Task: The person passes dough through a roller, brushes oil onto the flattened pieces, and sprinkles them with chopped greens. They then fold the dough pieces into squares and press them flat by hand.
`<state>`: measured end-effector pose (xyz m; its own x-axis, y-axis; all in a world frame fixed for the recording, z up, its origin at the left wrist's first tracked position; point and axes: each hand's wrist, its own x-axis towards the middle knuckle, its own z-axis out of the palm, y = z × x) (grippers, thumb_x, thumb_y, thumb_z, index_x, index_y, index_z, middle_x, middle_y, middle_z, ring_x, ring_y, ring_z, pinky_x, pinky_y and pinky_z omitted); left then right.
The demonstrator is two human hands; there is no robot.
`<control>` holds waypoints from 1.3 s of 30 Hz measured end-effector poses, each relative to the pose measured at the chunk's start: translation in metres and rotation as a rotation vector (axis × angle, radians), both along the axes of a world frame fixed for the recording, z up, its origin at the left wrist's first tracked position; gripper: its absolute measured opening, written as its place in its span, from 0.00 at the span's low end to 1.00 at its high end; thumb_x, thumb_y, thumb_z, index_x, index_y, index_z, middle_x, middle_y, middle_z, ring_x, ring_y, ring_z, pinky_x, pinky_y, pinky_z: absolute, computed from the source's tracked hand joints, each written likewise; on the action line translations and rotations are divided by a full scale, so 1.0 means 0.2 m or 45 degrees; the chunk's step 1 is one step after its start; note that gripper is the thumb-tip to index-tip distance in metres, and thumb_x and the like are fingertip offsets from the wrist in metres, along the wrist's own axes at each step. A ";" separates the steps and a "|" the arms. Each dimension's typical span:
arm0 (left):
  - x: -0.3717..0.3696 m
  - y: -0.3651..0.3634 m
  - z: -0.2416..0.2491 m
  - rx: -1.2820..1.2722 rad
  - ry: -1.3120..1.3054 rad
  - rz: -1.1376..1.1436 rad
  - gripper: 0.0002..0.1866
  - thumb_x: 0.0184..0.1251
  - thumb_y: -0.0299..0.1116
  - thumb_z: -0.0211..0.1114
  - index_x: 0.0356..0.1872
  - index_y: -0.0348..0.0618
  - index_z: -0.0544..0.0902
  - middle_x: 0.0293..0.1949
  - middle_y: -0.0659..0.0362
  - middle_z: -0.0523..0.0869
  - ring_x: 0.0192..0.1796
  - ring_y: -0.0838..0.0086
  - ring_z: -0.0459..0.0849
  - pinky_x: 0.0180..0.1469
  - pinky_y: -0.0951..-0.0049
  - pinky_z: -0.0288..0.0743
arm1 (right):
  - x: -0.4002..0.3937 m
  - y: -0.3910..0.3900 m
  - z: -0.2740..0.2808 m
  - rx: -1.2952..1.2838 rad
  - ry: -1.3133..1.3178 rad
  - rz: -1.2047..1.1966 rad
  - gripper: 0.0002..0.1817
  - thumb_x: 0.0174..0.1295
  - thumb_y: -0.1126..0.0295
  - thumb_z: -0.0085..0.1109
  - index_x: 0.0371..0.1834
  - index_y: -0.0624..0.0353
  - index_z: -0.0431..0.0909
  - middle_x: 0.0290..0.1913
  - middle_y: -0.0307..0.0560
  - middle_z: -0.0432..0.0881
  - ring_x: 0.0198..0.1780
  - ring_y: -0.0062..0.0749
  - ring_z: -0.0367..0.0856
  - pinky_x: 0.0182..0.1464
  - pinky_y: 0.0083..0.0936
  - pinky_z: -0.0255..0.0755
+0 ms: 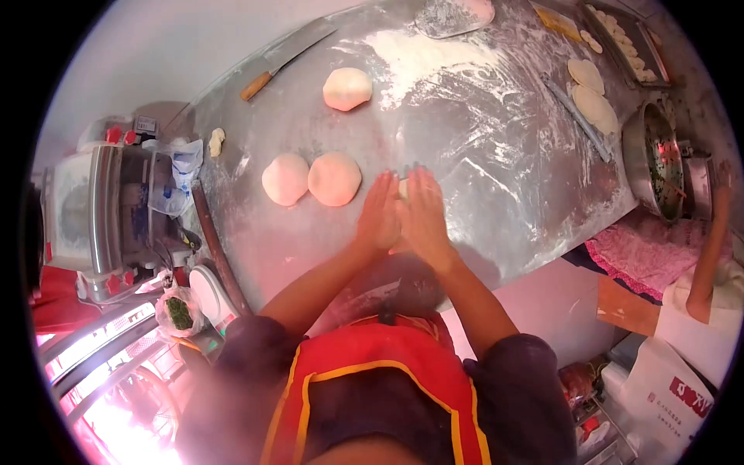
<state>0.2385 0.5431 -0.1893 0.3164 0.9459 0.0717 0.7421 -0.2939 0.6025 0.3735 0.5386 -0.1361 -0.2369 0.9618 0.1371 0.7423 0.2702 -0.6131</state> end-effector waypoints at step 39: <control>-0.13 -0.19 0.04 0.122 -0.207 -0.135 0.19 0.67 0.34 0.55 0.54 0.32 0.74 0.56 0.42 0.76 0.60 0.55 0.74 0.63 0.59 0.67 | 0.18 0.04 0.11 -0.101 0.014 -0.032 0.15 0.59 0.64 0.59 0.46 0.59 0.79 0.49 0.53 0.81 0.56 0.49 0.74 0.59 0.39 0.66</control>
